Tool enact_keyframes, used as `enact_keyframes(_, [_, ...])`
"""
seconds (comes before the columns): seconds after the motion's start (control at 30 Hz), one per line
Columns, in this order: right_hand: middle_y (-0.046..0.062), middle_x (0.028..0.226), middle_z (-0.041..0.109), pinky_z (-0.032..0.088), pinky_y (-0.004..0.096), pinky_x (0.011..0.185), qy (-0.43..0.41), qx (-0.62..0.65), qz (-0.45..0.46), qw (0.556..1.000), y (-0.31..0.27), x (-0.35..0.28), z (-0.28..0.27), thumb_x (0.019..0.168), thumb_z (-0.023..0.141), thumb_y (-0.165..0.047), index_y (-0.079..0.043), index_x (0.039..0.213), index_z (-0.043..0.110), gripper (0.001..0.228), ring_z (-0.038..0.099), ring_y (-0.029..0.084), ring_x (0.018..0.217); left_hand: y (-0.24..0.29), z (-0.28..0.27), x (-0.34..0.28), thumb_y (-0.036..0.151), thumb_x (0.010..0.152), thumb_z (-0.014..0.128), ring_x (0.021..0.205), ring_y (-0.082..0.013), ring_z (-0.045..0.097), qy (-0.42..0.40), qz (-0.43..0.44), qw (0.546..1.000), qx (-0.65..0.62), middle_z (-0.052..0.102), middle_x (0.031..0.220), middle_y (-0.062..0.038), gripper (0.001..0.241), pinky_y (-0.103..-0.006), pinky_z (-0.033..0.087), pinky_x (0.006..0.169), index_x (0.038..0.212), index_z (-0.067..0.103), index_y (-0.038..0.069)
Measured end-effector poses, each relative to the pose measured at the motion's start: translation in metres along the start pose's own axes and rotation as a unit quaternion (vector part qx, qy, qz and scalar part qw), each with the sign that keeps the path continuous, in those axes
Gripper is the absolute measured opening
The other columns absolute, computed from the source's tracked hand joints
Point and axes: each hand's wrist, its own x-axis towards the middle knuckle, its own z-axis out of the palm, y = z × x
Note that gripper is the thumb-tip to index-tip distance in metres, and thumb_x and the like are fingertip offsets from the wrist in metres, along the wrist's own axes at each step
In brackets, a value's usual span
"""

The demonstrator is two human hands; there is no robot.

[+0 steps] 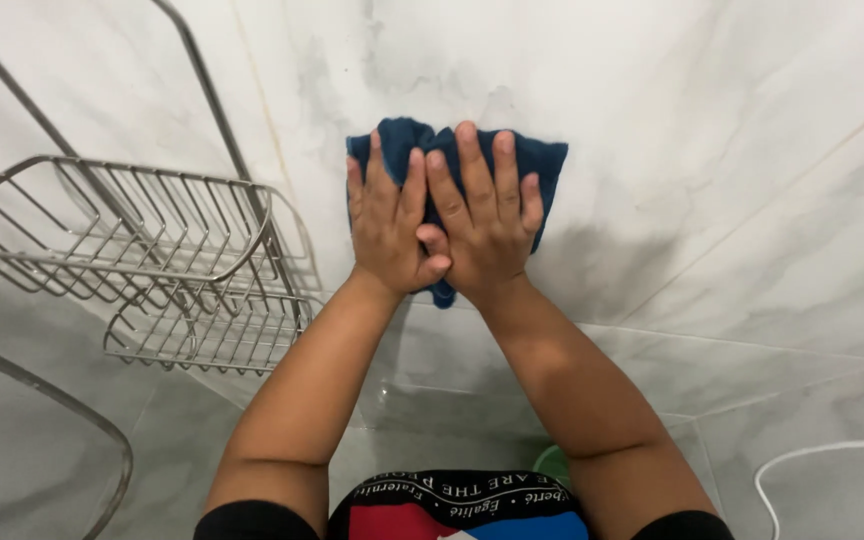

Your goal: The person wipes the white tiled bathroom wall with a blue cloth using both hands. They scrub the surface in circular and vertical motions, focusing on the grout lines and lower sections near the floor.

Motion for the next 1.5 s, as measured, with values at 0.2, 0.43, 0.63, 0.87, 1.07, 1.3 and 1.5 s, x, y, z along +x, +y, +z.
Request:
enact_keyframes(0.2, [0.003, 0.157, 0.048, 0.011, 0.048, 0.122, -0.02, -0.007, -0.018, 1.0, 0.025, 0.016, -0.02, 0.107, 0.009, -0.063, -0.029, 0.152, 0.052, 0.07, 0.04, 0.032, 0.148, 0.02, 0.02, 0.018, 0.076, 0.097, 0.013, 0.15, -0.0548, 0.023, 0.011, -0.015, 0.999, 0.027, 0.026, 0.16, -0.034, 0.101, -0.06, 0.001, 0.125, 0.157, 0.032, -0.003])
enact_keyframes(0.43, [0.0, 0.157, 0.047, 0.008, 0.045, 0.125, -0.084, -0.074, 0.014, 0.994, 0.094, 0.014, -0.055, 0.107, 0.01, -0.059, -0.028, 0.152, 0.049, 0.067, 0.035, 0.024, 0.149, 0.087, 0.054, 0.053, 0.07, 0.097, 0.02, 0.16, -0.0455, 0.014, -0.103, -0.083, 0.99, 0.05, 0.018, 0.167, -0.028, 0.091, -0.0611, 0.001, 0.132, 0.161, 0.022, 0.005])
enact_keyframes(0.63, [0.003, 0.157, 0.048, 0.008, 0.046, 0.126, -0.061, -0.072, 0.051, 0.994, 0.168, -0.013, -0.083, 0.108, 0.014, -0.057, -0.026, 0.151, 0.047, 0.063, 0.033, 0.026, 0.151, 0.154, 0.102, 0.074, 0.062, 0.102, 0.026, 0.157, -0.0422, 0.019, -0.119, -0.042, 0.99, 0.056, 0.026, 0.165, -0.024, 0.08, -0.0558, -0.001, 0.129, 0.159, 0.028, 0.007])
enact_keyframes(0.87, [0.008, 0.156, 0.05, 0.008, 0.048, 0.127, -0.03, -0.088, 0.093, 0.991, 0.241, -0.05, -0.106, 0.107, 0.006, -0.057, -0.022, 0.151, 0.043, 0.067, 0.035, 0.029, 0.151, 0.215, 0.143, 0.094, 0.075, 0.101, 0.016, 0.154, -0.0407, 0.024, -0.158, 0.038, 0.986, 0.025, 0.03, 0.163, -0.023, 0.091, -0.0548, -0.001, 0.125, 0.159, 0.033, 0.007])
enact_keyframes(1.07, [0.015, 0.158, 0.045, 0.002, 0.049, 0.128, -0.034, -0.001, 0.1, 0.994, 0.25, -0.049, -0.12, 0.098, 0.002, -0.073, -0.015, 0.152, 0.043, 0.089, 0.024, 0.034, 0.155, 0.219, 0.15, 0.093, 0.081, 0.095, 0.01, 0.153, -0.039, 0.033, -0.123, 0.062, 0.99, -0.033, 0.041, 0.16, -0.023, 0.1, -0.0515, 0.001, 0.127, 0.156, 0.036, 0.007])
enact_keyframes(1.3, [0.017, 0.161, 0.042, -0.004, 0.05, 0.128, -0.059, 0.023, 0.042, 0.997, 0.222, -0.048, -0.103, 0.09, 0.002, -0.088, -0.014, 0.158, 0.03, 0.105, 0.023, 0.038, 0.156, 0.183, 0.127, 0.072, 0.085, 0.094, 0.01, 0.151, -0.0409, 0.036, -0.105, 0.085, 0.99, -0.027, 0.042, 0.157, -0.029, 0.104, -0.0512, 0.006, 0.128, 0.156, 0.036, 0.005])
enact_keyframes(1.5, [0.024, 0.157, 0.043, 0.002, 0.053, 0.123, 0.001, 0.064, -0.026, 0.998, 0.165, -0.036, -0.068, 0.094, 0.018, -0.086, -0.004, 0.155, 0.04, 0.105, 0.029, 0.053, 0.147, 0.123, 0.1, 0.046, 0.087, 0.09, 0.003, 0.144, -0.0418, 0.044, -0.025, 0.111, 0.993, 0.019, 0.047, 0.153, -0.025, 0.111, -0.0535, 0.019, 0.124, 0.155, 0.042, 0.006])
